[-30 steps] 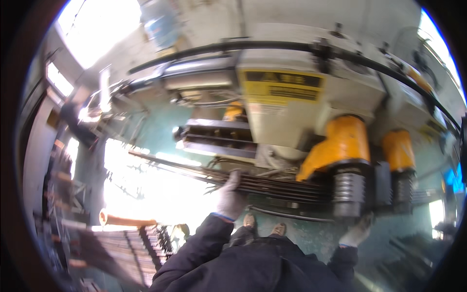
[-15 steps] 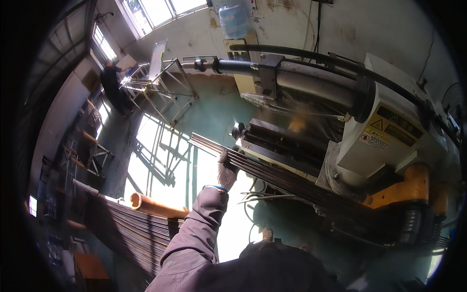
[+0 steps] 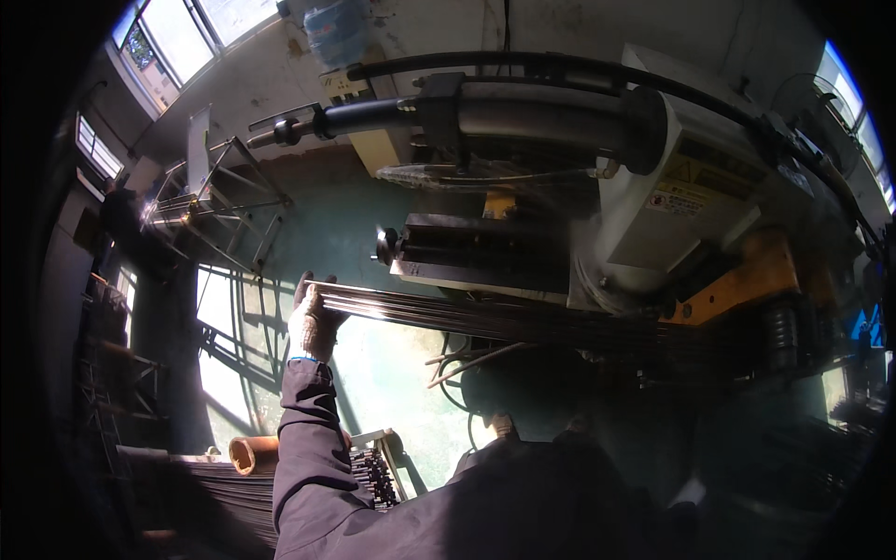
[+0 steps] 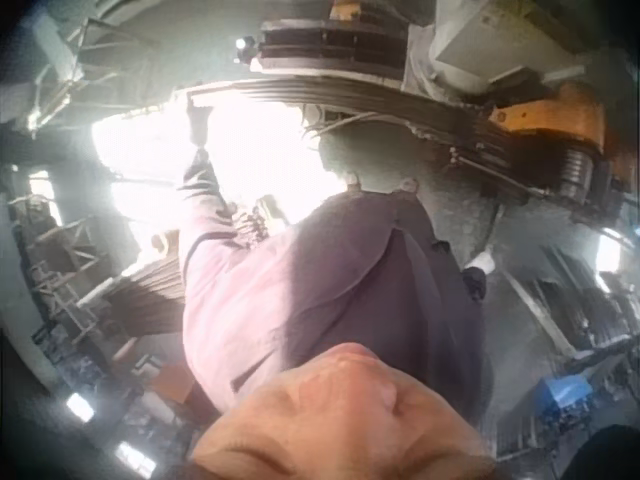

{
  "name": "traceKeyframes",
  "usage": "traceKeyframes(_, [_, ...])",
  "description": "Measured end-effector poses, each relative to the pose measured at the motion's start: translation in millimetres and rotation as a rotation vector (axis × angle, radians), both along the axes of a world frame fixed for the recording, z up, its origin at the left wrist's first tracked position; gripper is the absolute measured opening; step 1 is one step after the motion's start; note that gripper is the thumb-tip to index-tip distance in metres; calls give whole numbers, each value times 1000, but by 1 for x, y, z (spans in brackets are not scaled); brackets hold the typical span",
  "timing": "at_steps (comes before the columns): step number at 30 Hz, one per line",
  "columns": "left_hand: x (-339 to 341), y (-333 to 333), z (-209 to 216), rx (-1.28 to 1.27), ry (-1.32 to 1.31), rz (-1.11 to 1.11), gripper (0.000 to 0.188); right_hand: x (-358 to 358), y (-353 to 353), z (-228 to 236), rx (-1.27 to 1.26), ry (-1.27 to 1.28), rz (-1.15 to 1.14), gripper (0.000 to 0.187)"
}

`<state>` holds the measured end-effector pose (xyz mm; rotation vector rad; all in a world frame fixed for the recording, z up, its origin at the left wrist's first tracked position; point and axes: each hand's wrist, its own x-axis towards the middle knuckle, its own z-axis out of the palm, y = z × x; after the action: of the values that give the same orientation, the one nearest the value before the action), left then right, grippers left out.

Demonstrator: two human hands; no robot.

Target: The person repeatedly picks up straight metal rods from a rack, feeds them into a bending machine, and removes the bent rods to place them on a nearby rack. The process is continuous and repetitive throughout the clip.

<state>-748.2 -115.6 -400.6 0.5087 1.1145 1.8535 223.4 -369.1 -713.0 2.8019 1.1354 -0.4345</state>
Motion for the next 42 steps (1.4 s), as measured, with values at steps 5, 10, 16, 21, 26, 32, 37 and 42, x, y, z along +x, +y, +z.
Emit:
traceKeyframes(5, [2, 6, -12, -229, 147, -131, 65, 4, 10, 19, 117, 16, 127, 30])
traceKeyframes(10, [-86, -15, -65, 212, -349, -308, 64, -50, 107, 59, -81, -111, 624, 31])
traceKeyframes(16, [106, 39, -31, -204, -424, 377, 74, 2, 138, 29, 414, 435, -66, 39])
traceKeyframes(21, [237, -1, -108, -281, -482, 291, 63, 102, 171, -20, -205, 140, 692, 49])
traceKeyframes(26, [421, 21, -107, -490, 1792, -172, 24, 140, 192, -17, -116, 339, 386, 52])
traceKeyframes(32, [451, 42, -88, -378, 1827, -291, 18, 127, 229, 9, 142, 516, 114, 56])
traceKeyframes(37, [452, 33, -53, -398, 1140, -273, 22, 110, 253, 17, 243, 374, 304, 58])
traceKeyframes(42, [451, 37, -45, -340, 1133, -350, 27, 79, 259, 13, 322, 272, 346, 61])
